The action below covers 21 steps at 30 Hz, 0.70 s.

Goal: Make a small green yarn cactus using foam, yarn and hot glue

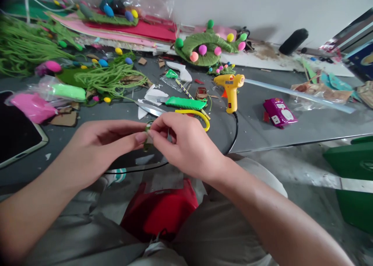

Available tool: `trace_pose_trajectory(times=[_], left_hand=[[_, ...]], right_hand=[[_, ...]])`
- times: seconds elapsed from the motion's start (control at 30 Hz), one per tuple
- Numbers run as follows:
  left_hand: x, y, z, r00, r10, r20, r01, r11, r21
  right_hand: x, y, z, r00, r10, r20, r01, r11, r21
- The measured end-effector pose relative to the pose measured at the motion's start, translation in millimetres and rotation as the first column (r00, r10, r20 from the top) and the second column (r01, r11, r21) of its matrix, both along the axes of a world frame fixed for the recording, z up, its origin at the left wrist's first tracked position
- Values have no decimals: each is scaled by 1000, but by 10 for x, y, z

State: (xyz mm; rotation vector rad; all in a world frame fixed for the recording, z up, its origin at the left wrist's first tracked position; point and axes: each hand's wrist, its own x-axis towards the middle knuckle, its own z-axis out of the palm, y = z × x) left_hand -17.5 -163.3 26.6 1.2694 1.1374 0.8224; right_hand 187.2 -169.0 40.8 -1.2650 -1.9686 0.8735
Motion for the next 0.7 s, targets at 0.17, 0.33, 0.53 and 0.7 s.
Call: trace_pose_trajectory(times=[0.17, 0.33, 0.53, 0.7], left_hand=[[2, 2, -21, 999, 16, -42, -15, 1000, 16], [-7, -1, -12, 992, 9, -126, 2, 997, 81], [-56, 13, -15, 975, -41, -218, 74, 986, 147], [-70, 1, -48, 953, -58, -296, 111, 980, 164]], right_hand=[[-16, -4, -16, 1000, 28, 2, -28, 999, 31], [-7, 4, 0, 1000, 22, 13, -22, 999, 28], [23, 16, 25, 999, 22, 29, -22, 1000, -17], [24, 27, 30, 997, 52, 57, -49, 998, -49]])
